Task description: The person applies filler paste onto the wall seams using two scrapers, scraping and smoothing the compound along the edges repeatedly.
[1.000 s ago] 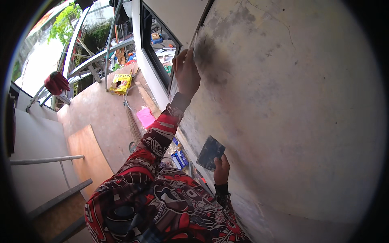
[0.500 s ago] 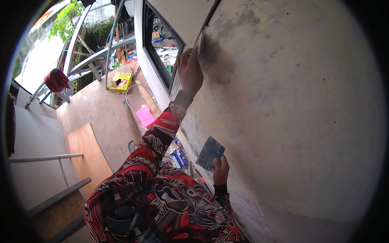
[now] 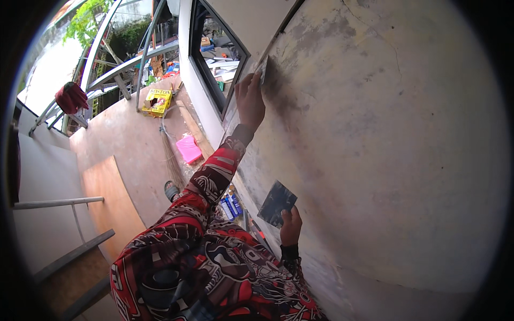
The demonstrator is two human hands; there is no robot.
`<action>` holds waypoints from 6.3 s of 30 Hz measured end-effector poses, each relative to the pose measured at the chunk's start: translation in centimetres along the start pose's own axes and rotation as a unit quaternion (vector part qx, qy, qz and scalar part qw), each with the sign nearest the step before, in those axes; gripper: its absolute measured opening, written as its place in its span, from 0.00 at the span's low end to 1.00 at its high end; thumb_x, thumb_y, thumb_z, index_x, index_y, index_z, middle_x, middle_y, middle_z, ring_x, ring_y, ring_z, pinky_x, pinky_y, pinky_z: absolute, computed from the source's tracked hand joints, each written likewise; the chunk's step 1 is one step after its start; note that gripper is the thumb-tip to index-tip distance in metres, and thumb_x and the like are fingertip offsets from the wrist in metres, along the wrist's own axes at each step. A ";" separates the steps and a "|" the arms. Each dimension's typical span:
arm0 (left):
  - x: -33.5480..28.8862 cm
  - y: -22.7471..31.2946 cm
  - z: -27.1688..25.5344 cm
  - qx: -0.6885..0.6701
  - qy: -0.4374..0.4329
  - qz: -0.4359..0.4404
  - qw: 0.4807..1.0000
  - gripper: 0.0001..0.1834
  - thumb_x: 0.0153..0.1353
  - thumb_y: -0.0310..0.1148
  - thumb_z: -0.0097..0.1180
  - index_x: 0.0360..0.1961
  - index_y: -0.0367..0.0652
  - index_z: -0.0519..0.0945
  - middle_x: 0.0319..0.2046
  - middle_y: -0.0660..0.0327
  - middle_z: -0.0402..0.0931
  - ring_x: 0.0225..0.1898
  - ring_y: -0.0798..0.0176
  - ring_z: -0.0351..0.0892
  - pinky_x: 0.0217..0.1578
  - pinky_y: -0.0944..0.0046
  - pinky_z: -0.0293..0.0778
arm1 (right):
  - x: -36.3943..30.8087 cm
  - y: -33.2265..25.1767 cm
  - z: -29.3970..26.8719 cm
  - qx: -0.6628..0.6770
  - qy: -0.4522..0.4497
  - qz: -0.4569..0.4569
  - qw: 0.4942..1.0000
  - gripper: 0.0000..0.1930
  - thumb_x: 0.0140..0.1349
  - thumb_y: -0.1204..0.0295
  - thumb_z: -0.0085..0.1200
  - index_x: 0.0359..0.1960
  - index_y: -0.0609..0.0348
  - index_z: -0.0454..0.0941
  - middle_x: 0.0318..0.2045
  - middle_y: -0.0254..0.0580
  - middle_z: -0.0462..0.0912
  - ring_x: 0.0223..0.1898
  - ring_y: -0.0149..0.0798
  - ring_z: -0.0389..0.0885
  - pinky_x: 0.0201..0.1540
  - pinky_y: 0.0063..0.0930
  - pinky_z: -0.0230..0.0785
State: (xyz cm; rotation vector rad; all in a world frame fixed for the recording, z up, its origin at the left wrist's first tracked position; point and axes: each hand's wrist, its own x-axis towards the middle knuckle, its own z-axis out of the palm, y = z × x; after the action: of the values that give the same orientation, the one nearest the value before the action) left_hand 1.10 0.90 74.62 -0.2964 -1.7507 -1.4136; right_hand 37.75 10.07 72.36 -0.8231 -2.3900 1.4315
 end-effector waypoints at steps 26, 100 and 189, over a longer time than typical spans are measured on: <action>-1.6 1.0 -0.1 0.075 -0.060 -0.050 0.994 0.33 0.56 0.17 0.53 0.65 0.47 0.74 0.56 0.56 0.72 0.54 0.46 0.69 0.55 0.47 0.68 | -0.1 -0.1 0.3 0.026 -0.021 -0.006 0.999 0.07 0.69 0.73 0.51 0.42 0.63 0.77 0.26 0.29 0.71 0.29 0.26 0.66 0.33 0.26 0.60; -11.6 -43.6 -43.1 0.279 -0.563 -0.359 0.690 0.18 0.62 0.44 0.54 0.47 0.48 0.86 0.41 0.42 0.84 0.49 0.39 0.83 0.51 0.45 0.78 | -24.7 28.9 18.0 -0.164 0.150 0.338 0.915 0.14 0.61 0.63 0.59 0.37 0.64 0.81 0.33 0.60 0.84 0.38 0.59 0.84 0.42 0.52 0.71; 13.1 -63.2 -50.4 0.198 -0.872 0.086 0.440 0.29 0.58 0.61 0.55 0.42 0.46 0.89 0.42 0.51 0.87 0.48 0.47 0.86 0.49 0.52 0.80 | -52.9 -1.2 89.5 0.594 0.621 0.368 0.355 0.17 0.73 0.56 0.46 0.58 0.46 0.73 0.56 0.47 0.74 0.56 0.57 0.76 0.53 0.69 0.77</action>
State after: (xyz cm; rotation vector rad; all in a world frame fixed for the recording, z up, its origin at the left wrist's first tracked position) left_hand -24.57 -69.13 40.80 -2.1485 -3.2043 0.1204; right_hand 38.46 -86.41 33.58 -1.5108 0.4220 1.2567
